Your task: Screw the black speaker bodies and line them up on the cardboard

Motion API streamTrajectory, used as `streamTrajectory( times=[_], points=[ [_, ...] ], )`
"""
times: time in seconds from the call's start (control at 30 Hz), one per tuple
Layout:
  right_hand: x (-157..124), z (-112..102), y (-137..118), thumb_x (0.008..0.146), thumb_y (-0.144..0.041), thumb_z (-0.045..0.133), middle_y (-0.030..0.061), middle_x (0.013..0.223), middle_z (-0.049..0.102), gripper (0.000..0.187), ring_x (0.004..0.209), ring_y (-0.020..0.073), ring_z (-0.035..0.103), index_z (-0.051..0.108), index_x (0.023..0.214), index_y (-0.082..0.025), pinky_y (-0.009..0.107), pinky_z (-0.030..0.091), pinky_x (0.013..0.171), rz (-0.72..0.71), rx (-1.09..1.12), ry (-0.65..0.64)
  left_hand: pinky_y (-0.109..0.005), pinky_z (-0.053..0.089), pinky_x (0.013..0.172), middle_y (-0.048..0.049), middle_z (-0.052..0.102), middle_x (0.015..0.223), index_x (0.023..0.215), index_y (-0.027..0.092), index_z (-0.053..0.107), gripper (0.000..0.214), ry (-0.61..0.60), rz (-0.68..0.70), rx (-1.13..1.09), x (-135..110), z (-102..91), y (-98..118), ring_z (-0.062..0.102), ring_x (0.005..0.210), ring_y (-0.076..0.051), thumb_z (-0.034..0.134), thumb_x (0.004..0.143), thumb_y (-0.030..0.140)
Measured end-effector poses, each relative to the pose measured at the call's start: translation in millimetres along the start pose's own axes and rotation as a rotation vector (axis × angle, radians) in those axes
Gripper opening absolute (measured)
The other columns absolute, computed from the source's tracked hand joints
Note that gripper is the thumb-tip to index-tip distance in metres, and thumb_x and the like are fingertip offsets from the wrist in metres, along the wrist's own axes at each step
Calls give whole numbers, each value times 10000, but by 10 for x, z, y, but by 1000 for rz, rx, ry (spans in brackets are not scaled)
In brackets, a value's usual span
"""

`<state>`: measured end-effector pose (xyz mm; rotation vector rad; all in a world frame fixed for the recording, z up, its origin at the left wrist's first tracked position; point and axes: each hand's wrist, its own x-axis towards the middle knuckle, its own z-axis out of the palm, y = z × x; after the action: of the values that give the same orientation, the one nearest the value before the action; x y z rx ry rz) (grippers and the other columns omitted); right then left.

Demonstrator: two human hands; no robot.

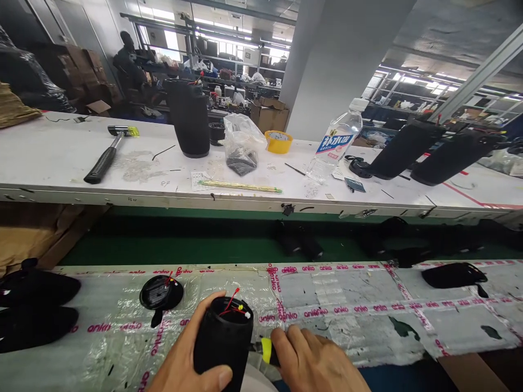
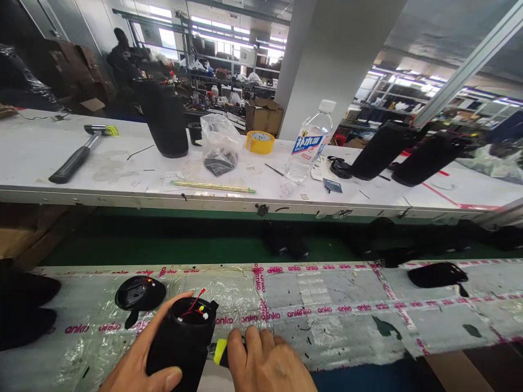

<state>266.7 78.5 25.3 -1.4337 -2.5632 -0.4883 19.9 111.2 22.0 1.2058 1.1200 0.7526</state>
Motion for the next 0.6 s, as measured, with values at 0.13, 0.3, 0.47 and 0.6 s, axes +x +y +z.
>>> streamTrajectory(
  times=[0.13,0.3,0.47,0.6],
  points=[
    [40,52,11,772,-147,629,-30,747,590,329,536,191,594,470,1049,-225,345,350,417,-37,10,-25,-482,406,1141,-79,592,1468,1490,316,363,942,-5,33,-51,18,-26,-41,532,1345,-402,777,696,609],
    [119,23,25,722,-126,567,-25,653,560,282,417,197,523,447,952,-236,373,137,399,-125,-35,-48,-465,410,1129,-73,626,1424,1479,313,410,940,-7,12,-34,46,-69,-69,557,1318,-392,805,679,608],
    [203,68,18,717,-122,612,-17,667,597,277,415,205,538,479,935,-231,376,147,393,-134,24,-69,-494,413,1103,-98,670,1360,1484,282,393,973,-85,-51,-187,112,-52,-127,570,1300,-417,799,666,618],
    [220,124,59,934,-180,547,-25,752,683,110,562,182,650,537,1026,-237,283,381,466,51,470,-27,-472,499,994,-113,693,1327,1519,273,350,988,-100,-157,-506,108,4,-183,616,1248,-415,780,680,571]
  ],
)
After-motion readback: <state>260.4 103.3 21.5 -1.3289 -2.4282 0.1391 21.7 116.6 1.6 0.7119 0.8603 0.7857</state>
